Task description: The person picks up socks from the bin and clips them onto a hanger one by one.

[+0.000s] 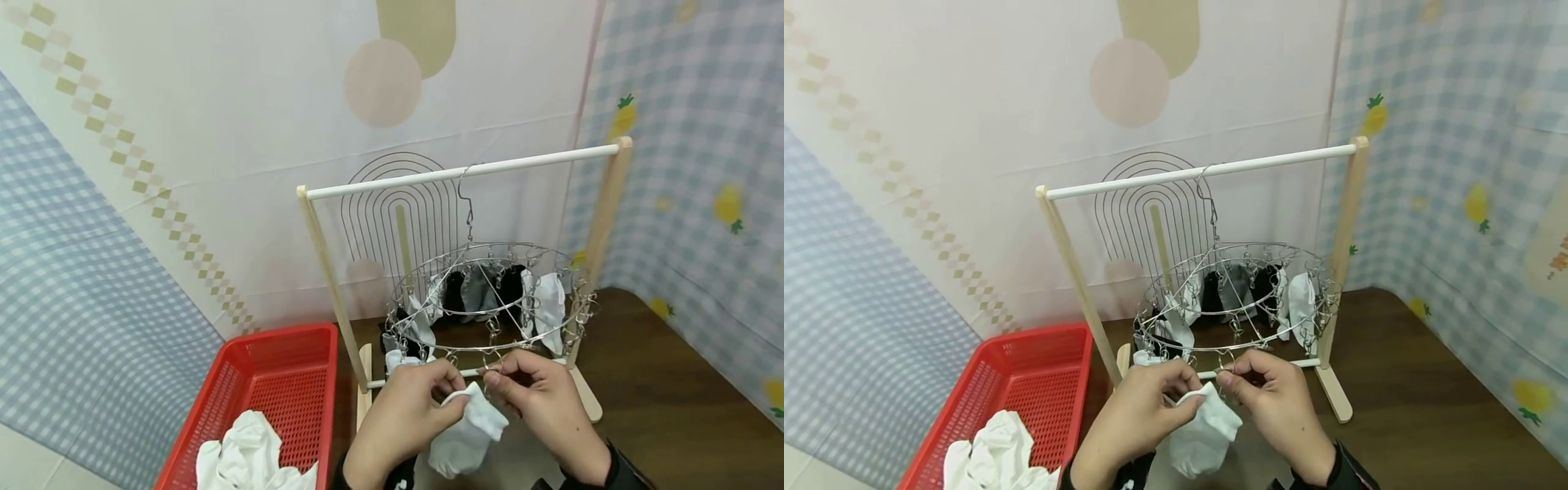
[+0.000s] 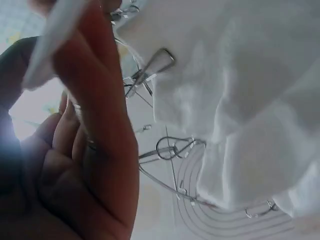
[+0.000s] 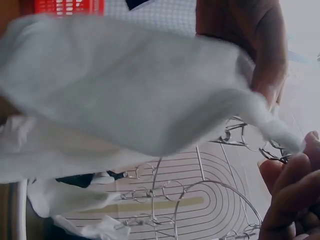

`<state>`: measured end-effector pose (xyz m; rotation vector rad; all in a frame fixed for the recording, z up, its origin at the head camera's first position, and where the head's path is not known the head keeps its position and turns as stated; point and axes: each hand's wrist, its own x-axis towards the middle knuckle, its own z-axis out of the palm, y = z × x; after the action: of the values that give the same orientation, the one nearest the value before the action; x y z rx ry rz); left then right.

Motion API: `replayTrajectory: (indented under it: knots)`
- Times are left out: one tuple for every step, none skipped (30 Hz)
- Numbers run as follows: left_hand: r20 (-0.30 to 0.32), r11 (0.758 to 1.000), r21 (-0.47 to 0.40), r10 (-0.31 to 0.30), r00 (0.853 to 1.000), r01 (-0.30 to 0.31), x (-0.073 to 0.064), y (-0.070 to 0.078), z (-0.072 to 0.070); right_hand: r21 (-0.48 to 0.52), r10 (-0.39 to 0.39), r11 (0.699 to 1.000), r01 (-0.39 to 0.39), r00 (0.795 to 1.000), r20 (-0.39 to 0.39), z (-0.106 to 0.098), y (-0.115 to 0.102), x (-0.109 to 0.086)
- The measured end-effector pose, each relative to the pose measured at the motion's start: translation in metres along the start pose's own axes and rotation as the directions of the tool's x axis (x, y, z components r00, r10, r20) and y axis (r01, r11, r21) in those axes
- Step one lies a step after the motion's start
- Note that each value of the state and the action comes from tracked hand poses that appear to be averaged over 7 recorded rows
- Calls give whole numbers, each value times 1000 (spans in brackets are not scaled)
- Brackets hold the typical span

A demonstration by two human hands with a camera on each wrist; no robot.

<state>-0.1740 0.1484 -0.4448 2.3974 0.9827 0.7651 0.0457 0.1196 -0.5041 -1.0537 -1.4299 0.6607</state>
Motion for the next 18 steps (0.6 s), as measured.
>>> replayTrajectory:
  knots:
    - [-17,1000,5,0,1000,0,0,-1,1,6,-6,1000,6,1000,-4,1,2,0]
    - [-27,1000,9,0,1000,1,-1,-3,3,15,-14,1000,14,1000,-5,3,3,-1]
    - [-35,1000,6,1,999,-1,-1,-4,4,22,-21,1000,21,1000,-8,4,5,-1]
    - [-42,1000,10,6,999,-6,-1,-6,6,34,-28,999,28,1000,-11,5,7,-1]
    - [-48,1000,18,16,999,-15,-1,-7,7,42,-32,999,33,999,-20,6,8,-1]
    - [-59,999,31,25,998,-24,-1,-7,8,49,-34,998,36,999,-31,7,9,-1]
    - [-72,999,40,35,997,-32,-1,-7,8,57,-34,998,37,998,-45,8,10,0]
    - [-87,998,46,39,995,-35,-1,-7,9,75,-32,997,36,998,-56,9,11,1]
    - [-103,998,53,47,994,-41,-1,-7,10,93,-24,995,30,998,-66,10,11,2]
    - [-120,997,56,49,992,-43,0,-7,11,106,-21,994,29,997,-76,11,12,2]
    - [-135,998,57,46,990,-39,0,-7,12,109,-19,994,28,996,-82,12,13,3]
    - [-149,998,49,40,988,-33,0,-7,12,116,-18,993,27,997,-78,12,13,3]
    - [-161,999,36,31,986,-25,0,-8,13,121,-20,992,29,997,-75,14,14,4]
    - [-173,1000,24,23,985,-19,0,-8,14,125,-26,992,35,997,-69,15,14,4]
    - [-177,1000,7,17,984,-16,0,-9,14,129,-37,991,44,997,-62,16,15,3]
    - [-176,1000,-20,7,984,-10,0,-9,14,124,-53,990,61,997,-60,17,16,3]
    - [-175,999,-41,1,985,-8,0,-10,13,124,-69,989,76,996,-58,18,16,3]
    - [-174,998,-62,-2,985,-9,0,-11,12,134,-84,987,91,995,-57,19,17,3]
